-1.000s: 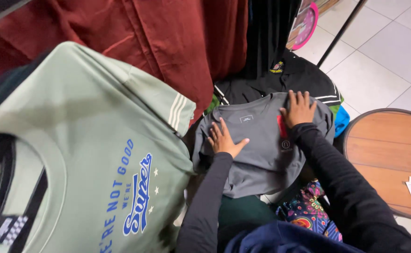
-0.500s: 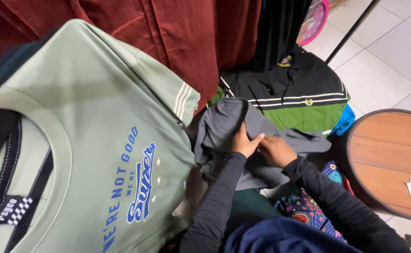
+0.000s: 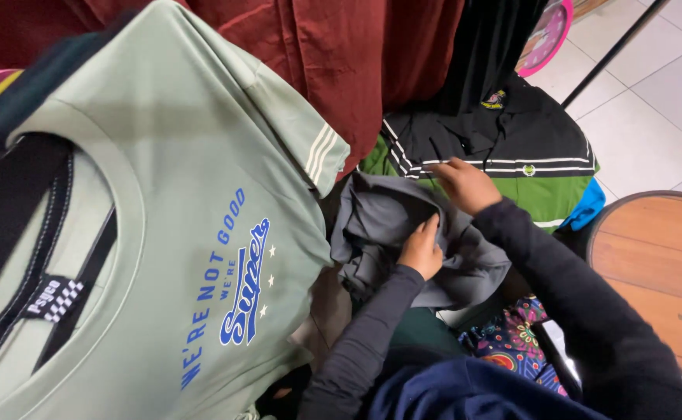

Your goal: The person folds a gray t-shirt on their lap and places it on a hanger. They then hang the shirt on a clothing rack. The person also folds a black and green shirt on their lap.

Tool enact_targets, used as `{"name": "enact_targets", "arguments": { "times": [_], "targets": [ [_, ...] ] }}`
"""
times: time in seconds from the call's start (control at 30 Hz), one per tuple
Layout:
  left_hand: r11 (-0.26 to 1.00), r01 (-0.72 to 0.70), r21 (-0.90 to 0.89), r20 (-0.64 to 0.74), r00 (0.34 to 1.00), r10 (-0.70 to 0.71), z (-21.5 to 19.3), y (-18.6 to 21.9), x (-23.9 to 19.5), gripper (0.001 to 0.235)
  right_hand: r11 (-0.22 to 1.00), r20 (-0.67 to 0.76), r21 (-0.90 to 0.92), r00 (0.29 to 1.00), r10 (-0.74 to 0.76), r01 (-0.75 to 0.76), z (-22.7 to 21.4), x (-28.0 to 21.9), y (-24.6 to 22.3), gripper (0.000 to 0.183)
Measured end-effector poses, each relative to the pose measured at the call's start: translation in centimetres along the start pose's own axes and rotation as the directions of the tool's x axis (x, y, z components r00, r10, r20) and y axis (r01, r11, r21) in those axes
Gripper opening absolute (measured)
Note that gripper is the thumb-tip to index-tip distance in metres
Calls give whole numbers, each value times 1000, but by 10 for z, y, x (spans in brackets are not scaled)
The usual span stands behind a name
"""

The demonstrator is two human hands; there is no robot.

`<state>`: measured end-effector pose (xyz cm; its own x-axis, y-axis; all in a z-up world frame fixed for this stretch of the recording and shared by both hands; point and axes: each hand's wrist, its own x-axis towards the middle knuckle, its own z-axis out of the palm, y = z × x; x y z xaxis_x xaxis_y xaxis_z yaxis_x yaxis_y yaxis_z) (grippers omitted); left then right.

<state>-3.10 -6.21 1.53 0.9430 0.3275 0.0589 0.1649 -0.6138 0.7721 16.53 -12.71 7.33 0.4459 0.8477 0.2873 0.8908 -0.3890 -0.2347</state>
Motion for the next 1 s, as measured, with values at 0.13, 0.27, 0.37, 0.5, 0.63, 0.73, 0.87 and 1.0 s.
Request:
{"name": "enact_targets", "arguments": {
  "times": [0.13, 0.27, 0.37, 0.5, 0.63, 0.73, 0.87, 1.0],
  "targets": [
    [997, -44, 59, -33, 998, 46, 4, 2, -9, 68, 931, -14, -251, 961, -277, 265, 32, 47, -16, 27],
    [997, -50, 56, 113, 993, 44, -13, 3, -23, 74, 769, 165, -262, 812, -560, 583, 44, 64, -50, 57],
    [995, -95, 35, 164, 983, 88, -38, 10, -39, 73, 675, 246, -246, 718, -651, 696, 69, 61, -61, 63],
    [985, -174, 15, 205, 964, 167, -66, 13, -65, 74, 626, 239, -167, 647, -724, 762, 97, 45, -65, 59],
    [981, -185, -60, 231, 953, 194, -88, 24, -88, 74, 628, 161, -159, 647, -745, 762, 181, 29, -30, 35],
    [976, -210, -57, 240, 946, 218, -98, 31, -93, 72, 681, 204, -236, 721, -663, 693, 206, 20, -18, 18],
    [935, -293, -199, 86, 945, 315, -130, 56, -96, 68, 872, 446, 392, 768, -460, 294, 112, 30, -48, 27],
    [843, -433, -319, -126, 901, 415, -170, 84, -95, 64, 701, -148, 590, 907, -393, 400, 19, 64, -32, 29]
  ]
}}
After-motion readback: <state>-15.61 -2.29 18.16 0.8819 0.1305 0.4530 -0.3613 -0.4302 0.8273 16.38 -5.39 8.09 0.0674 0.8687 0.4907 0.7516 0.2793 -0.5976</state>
